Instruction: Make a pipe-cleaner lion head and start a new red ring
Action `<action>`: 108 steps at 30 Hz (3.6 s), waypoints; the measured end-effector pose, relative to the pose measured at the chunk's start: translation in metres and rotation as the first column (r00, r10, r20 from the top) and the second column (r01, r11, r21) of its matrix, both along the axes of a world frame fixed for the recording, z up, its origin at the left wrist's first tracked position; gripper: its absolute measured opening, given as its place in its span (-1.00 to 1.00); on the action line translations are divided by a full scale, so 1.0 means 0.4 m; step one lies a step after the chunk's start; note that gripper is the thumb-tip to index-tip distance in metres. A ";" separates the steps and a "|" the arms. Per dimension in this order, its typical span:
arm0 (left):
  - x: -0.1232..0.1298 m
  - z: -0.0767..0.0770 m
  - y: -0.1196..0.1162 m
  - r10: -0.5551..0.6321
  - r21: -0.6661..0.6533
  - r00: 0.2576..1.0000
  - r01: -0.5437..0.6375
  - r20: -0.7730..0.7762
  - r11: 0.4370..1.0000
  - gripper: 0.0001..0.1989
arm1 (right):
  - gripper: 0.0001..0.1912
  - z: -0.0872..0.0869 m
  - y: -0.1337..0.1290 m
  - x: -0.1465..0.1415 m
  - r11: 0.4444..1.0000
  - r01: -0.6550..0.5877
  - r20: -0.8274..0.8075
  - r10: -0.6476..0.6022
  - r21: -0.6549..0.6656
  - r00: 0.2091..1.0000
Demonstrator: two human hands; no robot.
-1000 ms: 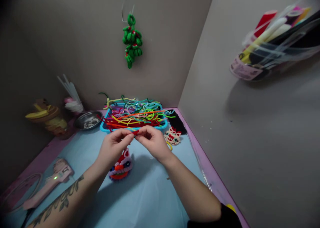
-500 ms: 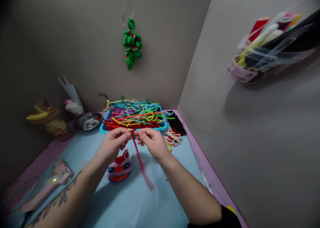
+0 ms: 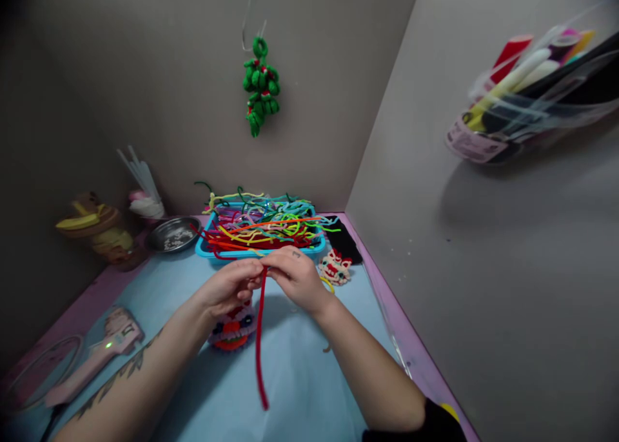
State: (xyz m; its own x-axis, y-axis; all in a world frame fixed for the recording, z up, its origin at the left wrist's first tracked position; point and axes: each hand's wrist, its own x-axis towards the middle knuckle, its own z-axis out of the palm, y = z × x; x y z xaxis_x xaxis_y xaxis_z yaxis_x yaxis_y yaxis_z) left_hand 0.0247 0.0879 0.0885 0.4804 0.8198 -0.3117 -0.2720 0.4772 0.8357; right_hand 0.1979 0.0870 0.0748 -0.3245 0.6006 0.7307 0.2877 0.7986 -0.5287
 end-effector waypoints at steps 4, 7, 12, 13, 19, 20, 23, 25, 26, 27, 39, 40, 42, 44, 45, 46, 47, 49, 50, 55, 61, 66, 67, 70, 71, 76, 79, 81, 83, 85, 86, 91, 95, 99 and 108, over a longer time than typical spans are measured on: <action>0.002 -0.005 -0.001 0.000 0.076 0.999 0.003 -0.045 0.997 -0.76 | -0.81 -0.008 0.003 0.005 0.997 0.030 0.016 -0.031 0.075 0.999; 0.002 -0.008 -0.001 0.006 0.099 0.998 0.001 -0.063 0.995 -0.75 | -0.82 -0.017 0.006 0.009 0.993 0.044 0.011 -0.045 0.109 0.999; -0.003 -0.008 -0.003 -0.026 0.106 0.999 0.030 -0.040 0.994 -0.76 | -0.85 -0.018 0.008 0.017 0.992 0.039 -0.015 -0.038 0.121 0.999; -0.004 -0.006 -0.004 -0.036 0.111 0.999 0.039 -0.029 0.993 -0.76 | -0.86 -0.014 0.008 0.018 0.991 0.039 -0.024 -0.036 0.130 0.999; -0.015 0.033 -0.015 -0.027 0.140 1.000 0.025 0.010 0.990 -0.77 | -0.86 0.020 -0.002 0.013 0.975 0.075 -0.042 -0.068 0.211 0.997; -0.017 0.040 -0.019 -0.011 0.141 1.000 0.010 0.011 0.990 -0.78 | -0.86 0.026 -0.006 0.012 0.972 0.076 -0.027 -0.072 0.223 0.997; -0.027 0.049 -0.050 0.031 0.123 0.999 -0.032 0.007 0.992 -0.79 | -0.85 0.029 -0.031 0.009 0.964 0.067 0.032 -0.078 0.259 0.996; -0.034 0.037 -0.089 0.028 0.104 1.000 -0.028 0.001 0.994 -0.79 | -0.85 0.014 -0.062 0.005 0.958 0.060 0.060 -0.080 0.280 0.995; -0.038 0.025 -0.113 0.017 0.090 1.000 -0.017 -0.001 0.996 -0.80 | -0.84 0.001 -0.082 0.002 0.955 0.053 0.073 -0.078 0.291 0.994; -0.041 0.009 -0.139 0.005 0.071 1.000 -0.005 0.000 0.997 -0.81 | -0.84 -0.016 -0.104 -0.001 0.953 0.044 0.086 -0.073 0.299 0.994; -0.072 -0.153 -0.276 0.090 0.081 0.995 -0.086 -0.045 0.993 -0.78 | -0.73 -0.178 -0.248 -0.036 0.948 0.044 0.153 -0.096 0.315 0.984; -0.072 -0.154 -0.274 0.115 0.107 0.992 -0.109 -0.044 0.988 -0.79 | -0.72 -0.179 -0.249 -0.037 0.942 0.069 0.143 -0.122 0.328 0.982; -0.071 -0.157 -0.272 0.157 0.116 0.987 -0.153 -0.027 0.981 -0.81 | -0.71 -0.183 -0.252 -0.039 0.928 0.105 0.137 -0.163 0.358 0.977; -0.070 -0.165 -0.271 0.170 0.076 0.985 -0.168 -0.010 0.983 -0.83 | -0.72 -0.190 -0.253 -0.040 0.914 0.110 0.154 -0.183 0.390 0.971; -0.069 -0.170 -0.271 0.163 0.049 0.987 -0.163 -0.004 0.985 -0.84 | -0.73 -0.194 -0.253 -0.040 0.910 0.110 0.163 -0.189 0.400 0.968; -0.068 -0.176 -0.271 0.153 0.028 0.988 -0.153 0.003 0.988 -0.84 | -0.73 -0.198 -0.252 -0.040 0.908 0.111 0.169 -0.193 0.403 0.966; -0.066 -0.182 -0.272 0.138 0.016 0.990 -0.139 0.011 0.990 -0.83 | -0.74 -0.202 -0.251 -0.040 0.909 0.113 0.171 -0.195 0.402 0.966; -0.064 -0.191 -0.273 0.108 0.023 0.994 -0.109 0.031 0.994 -0.82 | -0.75 -0.209 -0.248 -0.039 0.918 0.111 0.172 -0.189 0.381 0.967; -0.064 -0.194 -0.274 0.095 0.041 0.995 -0.097 0.035 0.994 -0.81 | -0.76 -0.211 -0.247 -0.039 0.926 0.107 0.168 -0.178 0.363 0.969; -0.064 -0.194 -0.278 0.079 0.109 0.997 -0.078 0.000 0.991 -0.75 | -0.80 -0.212 -0.246 -0.044 0.972 0.068 0.090 -0.090 0.224 0.992; -0.059 -0.188 -0.277 0.190 0.058 0.980 -0.194 0.067 0.979 -0.74 | -0.85 -0.218 -0.243 -0.064 0.964 0.001 -0.149 -0.042 -0.266 0.988; -0.046 -0.197 -0.276 0.320 0.245 0.948 -0.310 0.001 0.919 -0.69 | -0.76 -0.222 -0.240 -0.086 0.719 -0.320 -0.391 0.073 -0.617 0.917; -0.044 -0.201 -0.276 0.348 0.309 0.937 -0.325 -0.023 0.894 -0.69 | -0.74 -0.219 -0.242 -0.090 0.694 -0.341 -0.414 0.068 -0.634 0.908; -0.041 -0.212 -0.276 0.415 0.496 0.901 -0.306 -0.124 0.813 -0.76 | -0.72 -0.209 -0.251 -0.100 0.654 -0.366 -0.438 0.058 -0.662 0.897; -0.041 -0.215 -0.276 0.438 0.553 0.884 -0.285 -0.164 0.783 -0.80 | -0.72 -0.207 -0.253 -0.102 0.649 -0.365 -0.439 0.052 -0.668 0.897; -0.050 -0.216 -0.283 0.541 0.778 0.788 -0.131 -0.294 0.614 -0.86 | -0.72 -0.218 -0.251 -0.102 0.634 -0.348 -0.463 -0.018 -0.691 0.886; -0.054 -0.212 -0.290 0.535 0.816 0.776 -0.047 -0.334 0.577 -0.83 | -0.74 -0.223 -0.247 -0.099 0.618 -0.346 -0.470 -0.043 -0.706 0.882; -0.054 -0.211 -0.294 0.522 0.816 0.778 -0.020 -0.349 0.577 -0.80 | -0.77 -0.221 -0.246 -0.099 0.612 -0.332 -0.459 -0.058 -0.718 0.886; -0.054 -0.212 -0.298 0.519 0.806 0.787 -0.045 -0.335 0.590 -0.77 | -0.79 -0.215 -0.248 -0.100 0.605 -0.320 -0.452 -0.075 -0.729 0.889; -0.052 -0.213 -0.300 0.526 0.782 0.798 -0.117 -0.293 0.613 -0.75 | -0.81 -0.210 -0.251 -0.101 0.594 -0.317 -0.451 -0.087 -0.739 0.888; -0.052 -0.213 -0.300 0.533 0.767 0.801 -0.153 -0.273 0.624 -0.75 | -0.82 -0.208 -0.252 -0.101 0.588 -0.318 -0.451 -0.090 -0.744 0.888; -0.051 -0.212 -0.299 0.539 0.759 0.799 -0.170 -0.267 0.628 -0.79 | -0.84 -0.205 -0.254 -0.103 0.573 -0.327 -0.459 -0.099 -0.752 0.883; -0.053 -0.210 -0.299 0.520 0.726 0.812 -0.188 -0.264 0.662 -0.81 | -0.83 -0.207 -0.253 -0.103 0.580 -0.337 -0.474 -0.098 -0.742 0.875; -0.048 -0.210 -0.296 0.533 0.710 0.809 -0.222 -0.248 0.668 -0.84 | -0.80 -0.204 -0.254 -0.102 0.584 -0.326 -0.463 -0.097 -0.744 0.881; -0.039 -0.200 -0.286 0.336 0.273 0.935 -0.297 -0.109 0.915 -0.83 | -0.81 -0.225 -0.249 -0.086 0.793 -0.184 -0.355 -0.042 -0.580 0.934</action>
State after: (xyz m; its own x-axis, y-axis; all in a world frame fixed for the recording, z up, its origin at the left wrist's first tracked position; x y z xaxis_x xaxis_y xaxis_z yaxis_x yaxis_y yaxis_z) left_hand 0.0092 -0.0264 0.0085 0.1458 0.9811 -0.1269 -0.2359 0.1590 0.9587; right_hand 0.1634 -0.0127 -0.0154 -0.1904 0.9340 0.3023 -0.0403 0.3003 -0.9530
